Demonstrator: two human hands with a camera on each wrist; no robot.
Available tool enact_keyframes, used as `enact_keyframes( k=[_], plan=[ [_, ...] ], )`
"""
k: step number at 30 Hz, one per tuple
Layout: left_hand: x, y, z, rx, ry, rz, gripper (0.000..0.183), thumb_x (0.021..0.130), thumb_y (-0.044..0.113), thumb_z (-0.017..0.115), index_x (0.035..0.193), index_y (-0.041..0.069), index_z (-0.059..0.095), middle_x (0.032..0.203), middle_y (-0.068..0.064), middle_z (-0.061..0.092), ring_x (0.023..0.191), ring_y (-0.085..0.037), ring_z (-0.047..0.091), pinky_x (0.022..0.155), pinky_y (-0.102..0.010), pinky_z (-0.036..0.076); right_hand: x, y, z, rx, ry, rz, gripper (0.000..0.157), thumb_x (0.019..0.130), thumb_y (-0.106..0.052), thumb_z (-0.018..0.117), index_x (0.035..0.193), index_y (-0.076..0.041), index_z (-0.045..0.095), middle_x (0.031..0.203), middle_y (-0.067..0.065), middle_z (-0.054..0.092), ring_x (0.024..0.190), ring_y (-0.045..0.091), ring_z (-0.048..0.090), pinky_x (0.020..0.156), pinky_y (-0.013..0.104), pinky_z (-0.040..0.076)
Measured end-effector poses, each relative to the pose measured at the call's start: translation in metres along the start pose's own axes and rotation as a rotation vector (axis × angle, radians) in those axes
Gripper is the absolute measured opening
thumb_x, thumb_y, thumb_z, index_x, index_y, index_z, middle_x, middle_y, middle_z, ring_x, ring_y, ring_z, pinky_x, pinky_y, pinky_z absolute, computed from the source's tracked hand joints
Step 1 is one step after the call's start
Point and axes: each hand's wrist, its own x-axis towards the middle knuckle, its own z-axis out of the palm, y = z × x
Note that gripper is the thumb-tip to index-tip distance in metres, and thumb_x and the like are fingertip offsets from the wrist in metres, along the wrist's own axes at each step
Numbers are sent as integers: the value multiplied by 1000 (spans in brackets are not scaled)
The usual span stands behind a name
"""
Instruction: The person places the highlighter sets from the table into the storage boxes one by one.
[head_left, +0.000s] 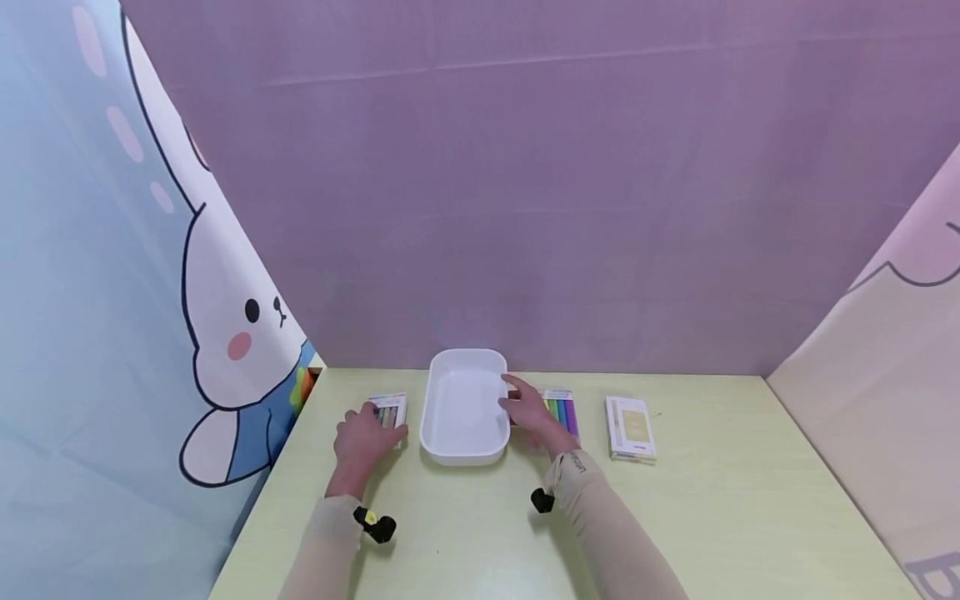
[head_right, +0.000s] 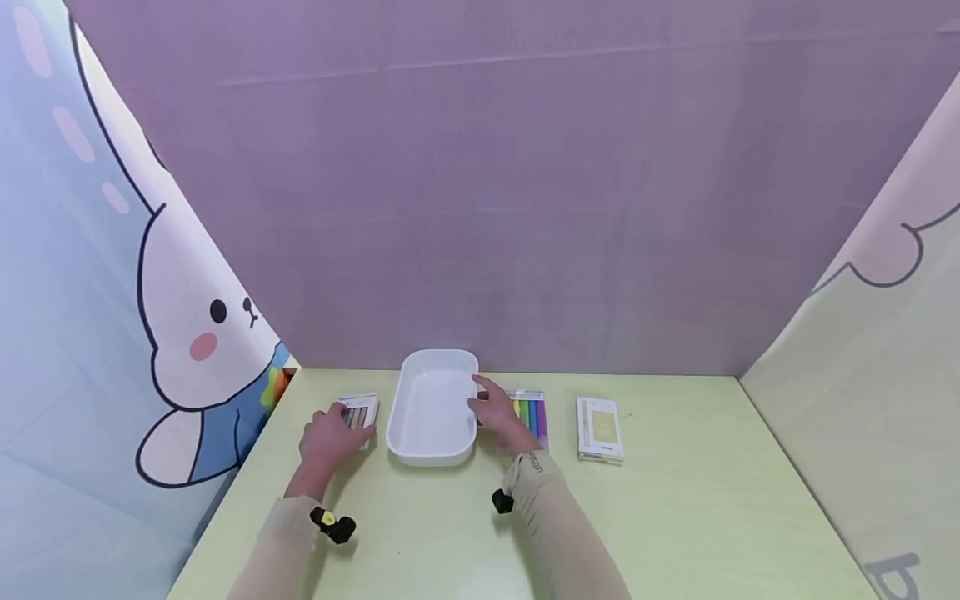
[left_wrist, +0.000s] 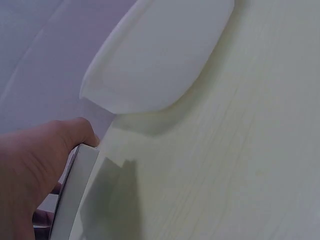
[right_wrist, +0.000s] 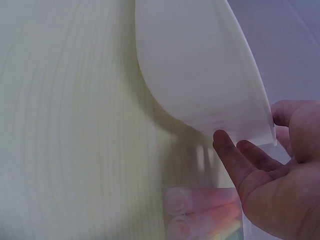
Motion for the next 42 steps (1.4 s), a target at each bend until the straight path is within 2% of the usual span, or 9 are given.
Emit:
enact_keyframes(
  k=[7, 15, 24, 31, 38, 42],
  plan=[
    [-12, 12, -7, -32, 91, 19, 90, 72, 60, 69, 134, -1, 45, 110, -29, 49, 95, -44, 50, 74, -58, 47, 0, 1, 0, 10, 9, 6, 54, 97, -10, 58, 148, -19, 41, 126, 21, 53, 98, 30, 62, 77, 38, 55],
    [-25, 37, -23, -20, 114, 14, 89, 73, 62, 67, 135, 1, 45, 109, -26, 50, 93, -41, 51, 73, -54, 49, -1, 0, -3, -11, 20, 4, 54, 97, -11, 58, 148, -19, 41, 125, 20, 54, 98, 29, 62, 78, 37, 55],
    [-38, 66, -38, -33, 179, 58, 87, 71, 61, 70, 132, 2, 48, 106, -26, 51, 93, -43, 51, 67, -55, 49, 2, 1, 0, 58, -21, 7, 55, 96, -10, 60, 148, -18, 43, 122, 20, 55, 95, 26, 62, 77, 35, 55],
    [-41, 91, -36, -41, 197, 113, 86, 71, 61, 69, 130, 1, 49, 104, -27, 51, 93, -44, 51, 65, -56, 50, 3, 4, 0, 61, -20, -2, 56, 96, -10, 59, 148, -18, 42, 124, 20, 55, 96, 27, 62, 78, 35, 55],
    [-37, 109, -26, 2, 168, 125, 88, 71, 60, 69, 134, 3, 48, 105, -25, 51, 95, -41, 51, 65, -52, 51, 3, 5, -2, 66, -25, -6, 55, 96, -8, 58, 149, -16, 41, 140, 24, 46, 113, 34, 58, 82, 37, 54],
    [-37, 117, -22, 12, 149, 131, 90, 71, 61, 70, 135, 3, 48, 109, -26, 52, 97, -41, 51, 68, -53, 52, 2, 2, -2, 44, -19, -10, 55, 96, -9, 58, 149, -16, 41, 143, 24, 43, 113, 35, 57, 79, 37, 55]
  ],
)
